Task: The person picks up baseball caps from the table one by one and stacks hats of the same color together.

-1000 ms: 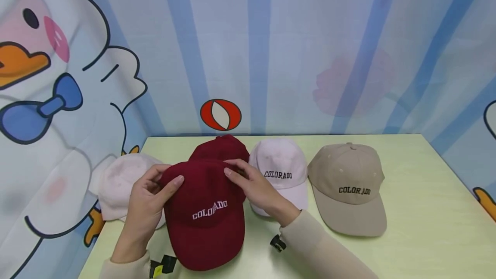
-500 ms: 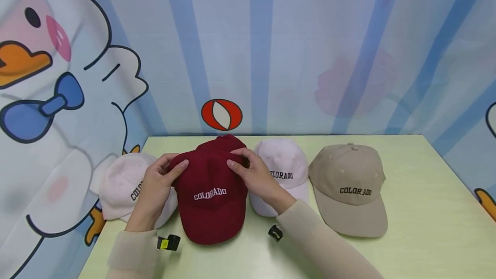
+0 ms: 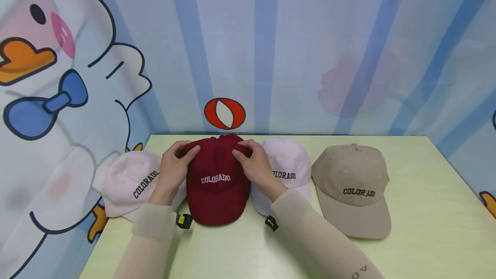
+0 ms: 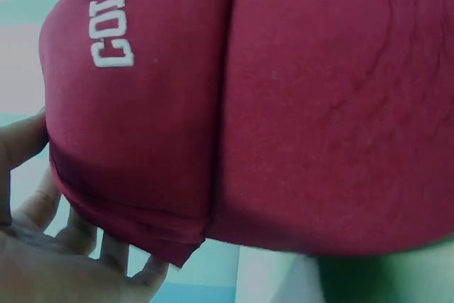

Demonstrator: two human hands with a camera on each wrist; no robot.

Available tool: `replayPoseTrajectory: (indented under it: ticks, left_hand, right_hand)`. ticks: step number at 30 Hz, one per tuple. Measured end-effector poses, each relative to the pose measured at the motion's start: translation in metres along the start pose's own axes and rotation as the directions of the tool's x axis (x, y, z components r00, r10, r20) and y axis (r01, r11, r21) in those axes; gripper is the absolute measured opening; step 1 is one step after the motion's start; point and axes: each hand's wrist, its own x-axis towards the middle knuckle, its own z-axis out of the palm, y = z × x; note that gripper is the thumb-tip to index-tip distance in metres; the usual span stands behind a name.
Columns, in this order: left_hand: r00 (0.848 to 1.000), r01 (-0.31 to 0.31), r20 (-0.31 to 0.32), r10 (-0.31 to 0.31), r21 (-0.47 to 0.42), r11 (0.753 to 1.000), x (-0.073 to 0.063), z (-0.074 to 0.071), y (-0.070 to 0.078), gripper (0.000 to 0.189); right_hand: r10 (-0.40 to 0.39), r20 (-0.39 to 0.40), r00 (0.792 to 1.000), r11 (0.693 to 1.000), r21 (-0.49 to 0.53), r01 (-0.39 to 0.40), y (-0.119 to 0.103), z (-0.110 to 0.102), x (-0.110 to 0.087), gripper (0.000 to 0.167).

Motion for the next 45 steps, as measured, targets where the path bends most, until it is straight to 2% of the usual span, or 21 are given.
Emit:
replayPoseTrajectory:
  ticks: [6,10,13,16,20,24,27,31,36,41,45]
  left_hand:
    - [1.0,-0.018,-0.002,0.018,0.06,0.998,0.008,0.012,-0.005,0.037]
    - [0.999,-0.046,-0.017,0.049,0.136,0.99,0.009,0.017,-0.008,0.036]
    - [0.999,-0.036,-0.026,0.041,0.179,0.983,0.003,0.018,-0.007,0.043]
    - [0.999,-0.016,-0.024,0.023,0.244,0.97,-0.008,0.018,-0.001,0.055]
    - [0.999,-0.009,0.043,-0.004,0.302,0.953,-0.021,0.018,0.006,0.07]
    - [0.991,-0.006,0.132,-0.033,0.284,0.959,-0.025,0.02,0.007,0.077]
    - [0.987,0.011,0.154,-0.056,0.277,0.961,-0.026,0.021,0.003,0.079]
    - [0.985,0.044,0.149,-0.086,0.262,0.964,-0.028,0.022,-0.004,0.08]
    - [0.986,0.06,0.137,-0.094,0.235,0.97,-0.028,0.02,-0.011,0.08]
    - [0.991,0.046,0.114,-0.075,0.243,0.969,-0.032,0.013,-0.014,0.078]
    - [0.995,0.014,0.096,-0.038,0.237,0.971,-0.04,0.002,-0.011,0.072]
  right_hand:
    - [-0.063,-0.067,0.996,0.989,-0.139,0.053,0.007,-0.001,0.006,0.03]
    - [-0.121,-0.09,0.988,0.961,-0.261,0.094,0.012,0.001,0.006,0.037]
    - [-0.144,-0.101,0.984,0.948,-0.301,0.107,0.012,0.002,0.0,0.043]
    - [-0.147,-0.094,0.985,0.948,-0.299,0.113,0.011,0.004,-0.007,0.048]
    - [-0.13,-0.052,0.99,0.953,-0.283,0.11,0.011,0.006,-0.014,0.056]
    - [-0.11,-0.01,0.994,0.958,-0.266,0.103,0.013,0.009,-0.017,0.063]
    - [-0.105,0.018,0.994,0.956,-0.273,0.106,0.015,0.011,-0.018,0.066]
    - [-0.1,0.054,0.994,0.95,-0.29,0.111,0.018,0.013,-0.018,0.068]
    - [-0.087,0.077,0.993,0.955,-0.277,0.105,0.019,0.012,-0.018,0.069]
    - [-0.094,0.073,0.993,0.958,-0.265,0.111,0.016,0.012,-0.021,0.069]
    - [-0.154,0.031,0.988,0.953,-0.261,0.156,0.01,0.016,-0.029,0.063]
